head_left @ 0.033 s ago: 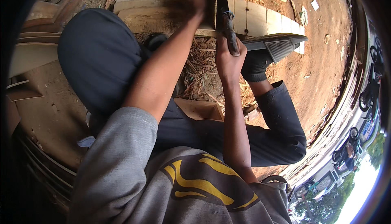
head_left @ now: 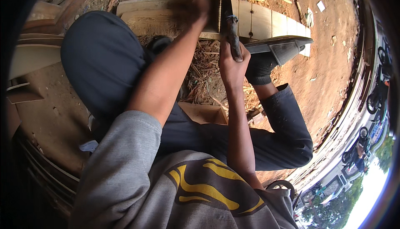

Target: The person sits on the ground and uses a hand saw to cut a piece of wood. They hold the wood with their left hand and saw with their right hand, making several cuts along the wood's length.

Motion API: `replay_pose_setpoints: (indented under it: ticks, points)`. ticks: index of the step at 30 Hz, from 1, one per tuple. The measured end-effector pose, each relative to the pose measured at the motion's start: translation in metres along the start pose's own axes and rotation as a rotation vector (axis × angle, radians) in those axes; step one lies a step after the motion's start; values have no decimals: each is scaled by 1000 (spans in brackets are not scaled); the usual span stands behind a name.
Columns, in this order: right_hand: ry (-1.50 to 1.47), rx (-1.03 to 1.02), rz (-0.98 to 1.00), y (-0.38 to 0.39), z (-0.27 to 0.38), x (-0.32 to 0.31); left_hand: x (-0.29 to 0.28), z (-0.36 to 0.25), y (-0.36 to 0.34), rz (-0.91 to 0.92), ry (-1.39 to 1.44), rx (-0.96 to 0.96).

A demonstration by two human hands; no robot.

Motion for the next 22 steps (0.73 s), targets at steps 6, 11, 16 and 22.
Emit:
replay_pose_setpoints:
  ticks: [6,11,16,22]
  points:
    - [140,32,-83,78,-57,-31,-4,-17,2,-48,-57,-61]
    - [-18,22,-37,-7,-8,-1,-3,-7,1,55,7,-45]
    - [64,23,-72,63,-60,-34,9,-8,8,17,-26,-67]
    - [7,-19,-71,-1,-13,-3,9,5,2,34,21,-27]
Point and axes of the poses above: each hand's wrist, its own y-axis away from the middle knuckle, its own x-axis out of the palm, z = x × y, the point moved 3 cm from there along -y, towards the middle knuckle, and after that the axes turned 14 degrees about x, right-handed, at the moved point
